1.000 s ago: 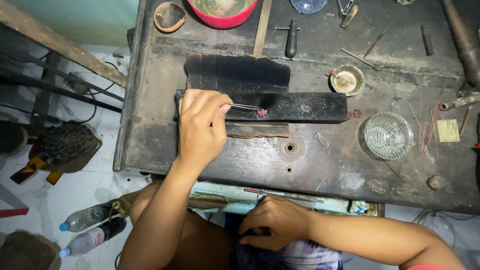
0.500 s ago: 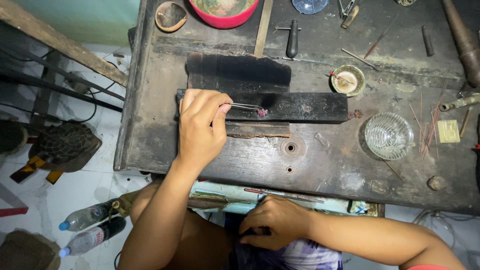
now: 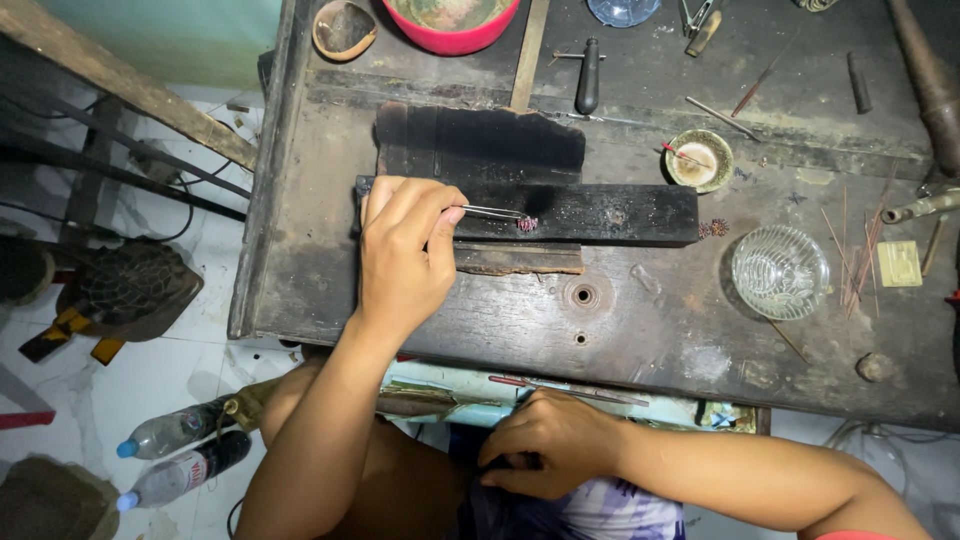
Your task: Soldering small decorative components onto a jewelry piece using a torch and tweezers
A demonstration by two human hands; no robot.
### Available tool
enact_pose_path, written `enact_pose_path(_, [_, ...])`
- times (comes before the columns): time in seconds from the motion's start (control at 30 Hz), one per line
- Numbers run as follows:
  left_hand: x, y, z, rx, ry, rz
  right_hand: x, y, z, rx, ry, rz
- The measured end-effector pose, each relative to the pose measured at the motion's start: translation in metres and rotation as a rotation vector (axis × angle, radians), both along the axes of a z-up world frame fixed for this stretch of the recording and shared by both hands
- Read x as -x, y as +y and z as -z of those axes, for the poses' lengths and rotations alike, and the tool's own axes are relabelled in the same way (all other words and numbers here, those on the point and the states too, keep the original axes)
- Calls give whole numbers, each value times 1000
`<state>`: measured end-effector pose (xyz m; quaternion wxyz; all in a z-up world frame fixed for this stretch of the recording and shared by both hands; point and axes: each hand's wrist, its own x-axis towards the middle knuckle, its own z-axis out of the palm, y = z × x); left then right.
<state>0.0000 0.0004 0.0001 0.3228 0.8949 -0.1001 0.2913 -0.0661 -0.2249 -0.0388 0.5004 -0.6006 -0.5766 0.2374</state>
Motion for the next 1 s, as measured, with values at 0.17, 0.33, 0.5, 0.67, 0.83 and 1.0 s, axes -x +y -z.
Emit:
enact_pose_path(0.17, [-1,-1,1,-19,1,-9,0,1,0,2,2,-3])
enact_pose_path(0.33, [-1,-2,0,-26,14,-14,0,1,-1,8,-1,5])
enact_pose_path(0.5, [-1,-2,-1,-31,17,-16,1,0,2,6,8,-8])
enact_pose_path(0.67, [-1,-1,0,-31,19,-10,1,0,2,-8,5,-1])
enact_pose_path(0.83, [-1,-1,0,-27,19,-12,1,1,0,-3,3,1])
enact_pose_path(1.0, [0,-1,0,-19,19,-5,1,0,1,9,-6,7])
